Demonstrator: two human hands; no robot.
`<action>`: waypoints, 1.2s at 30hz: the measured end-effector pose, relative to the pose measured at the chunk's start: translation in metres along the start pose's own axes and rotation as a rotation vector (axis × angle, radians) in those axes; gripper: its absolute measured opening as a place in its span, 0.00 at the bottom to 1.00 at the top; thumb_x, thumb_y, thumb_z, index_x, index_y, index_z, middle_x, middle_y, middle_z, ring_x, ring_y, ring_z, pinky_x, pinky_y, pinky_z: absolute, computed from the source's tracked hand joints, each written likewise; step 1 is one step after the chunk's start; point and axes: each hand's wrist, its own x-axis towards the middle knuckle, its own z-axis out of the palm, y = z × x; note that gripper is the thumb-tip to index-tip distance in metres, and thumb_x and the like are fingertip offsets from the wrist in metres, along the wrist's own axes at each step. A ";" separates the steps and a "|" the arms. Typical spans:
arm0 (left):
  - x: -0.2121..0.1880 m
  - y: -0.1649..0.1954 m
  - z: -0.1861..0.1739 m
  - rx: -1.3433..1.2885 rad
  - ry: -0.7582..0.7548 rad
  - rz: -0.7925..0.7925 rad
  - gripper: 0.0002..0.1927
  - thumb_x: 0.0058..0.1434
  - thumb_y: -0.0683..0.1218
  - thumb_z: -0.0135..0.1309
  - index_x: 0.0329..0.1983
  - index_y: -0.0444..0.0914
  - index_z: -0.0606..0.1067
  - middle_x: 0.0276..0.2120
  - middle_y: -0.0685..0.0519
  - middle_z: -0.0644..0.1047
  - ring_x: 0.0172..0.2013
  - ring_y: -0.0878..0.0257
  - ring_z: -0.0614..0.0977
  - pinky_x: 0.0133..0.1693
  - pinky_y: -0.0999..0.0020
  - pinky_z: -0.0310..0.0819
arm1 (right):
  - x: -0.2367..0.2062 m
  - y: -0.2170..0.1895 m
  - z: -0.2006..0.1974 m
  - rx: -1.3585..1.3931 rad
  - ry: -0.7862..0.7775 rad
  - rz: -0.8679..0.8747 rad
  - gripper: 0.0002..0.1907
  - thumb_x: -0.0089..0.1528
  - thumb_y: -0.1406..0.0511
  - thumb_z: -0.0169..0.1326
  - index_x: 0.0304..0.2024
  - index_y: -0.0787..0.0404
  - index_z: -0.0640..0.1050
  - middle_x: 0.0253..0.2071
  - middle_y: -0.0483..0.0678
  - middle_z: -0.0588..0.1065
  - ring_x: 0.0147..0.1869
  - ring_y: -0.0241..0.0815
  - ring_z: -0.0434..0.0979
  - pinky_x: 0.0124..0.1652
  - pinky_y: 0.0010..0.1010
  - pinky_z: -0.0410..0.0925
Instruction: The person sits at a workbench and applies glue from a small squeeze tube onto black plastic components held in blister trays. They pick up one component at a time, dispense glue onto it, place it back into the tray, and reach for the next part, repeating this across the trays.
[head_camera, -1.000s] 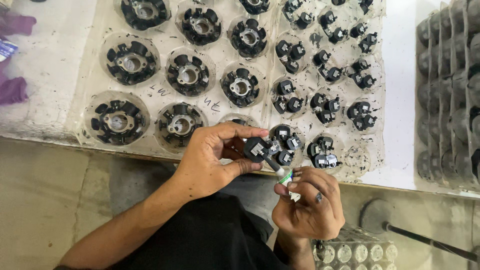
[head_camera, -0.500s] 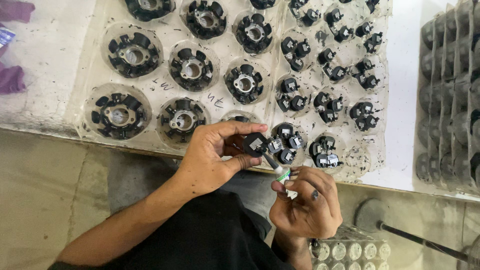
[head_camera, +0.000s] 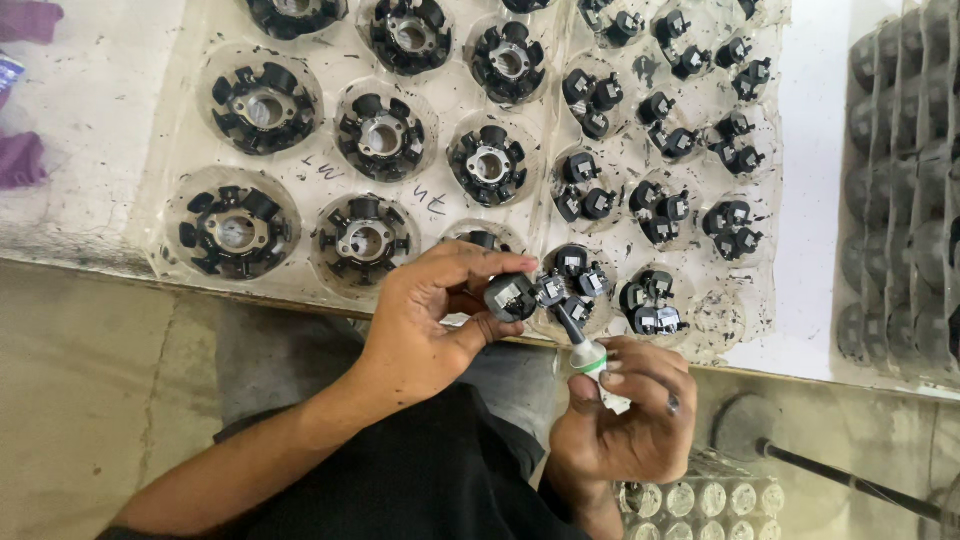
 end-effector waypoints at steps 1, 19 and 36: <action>0.000 0.002 0.000 0.022 0.006 0.037 0.27 0.55 0.25 0.58 0.56 0.39 0.79 0.52 0.54 0.75 0.49 0.69 0.82 0.48 0.75 0.87 | -0.001 0.000 -0.002 0.002 0.006 0.003 0.14 0.64 0.67 0.65 0.39 0.65 0.71 0.37 0.48 0.72 0.42 0.43 0.78 0.44 0.33 0.77; -0.003 -0.024 -0.006 -0.465 -0.056 -0.342 0.23 0.58 0.34 0.63 0.58 0.33 0.77 0.46 0.51 0.81 0.39 0.68 0.82 0.43 0.71 0.83 | 0.008 -0.004 0.005 -0.127 -0.081 -0.069 0.15 0.56 0.79 0.64 0.36 0.68 0.71 0.38 0.52 0.73 0.42 0.47 0.78 0.42 0.34 0.76; -0.008 -0.044 -0.009 -0.601 -0.082 -0.501 0.19 0.62 0.41 0.62 0.57 0.32 0.78 0.36 0.51 0.82 0.31 0.63 0.83 0.38 0.66 0.84 | 0.009 -0.004 0.008 -0.213 -0.118 -0.039 0.17 0.52 0.82 0.65 0.35 0.69 0.71 0.37 0.55 0.75 0.40 0.46 0.77 0.40 0.31 0.73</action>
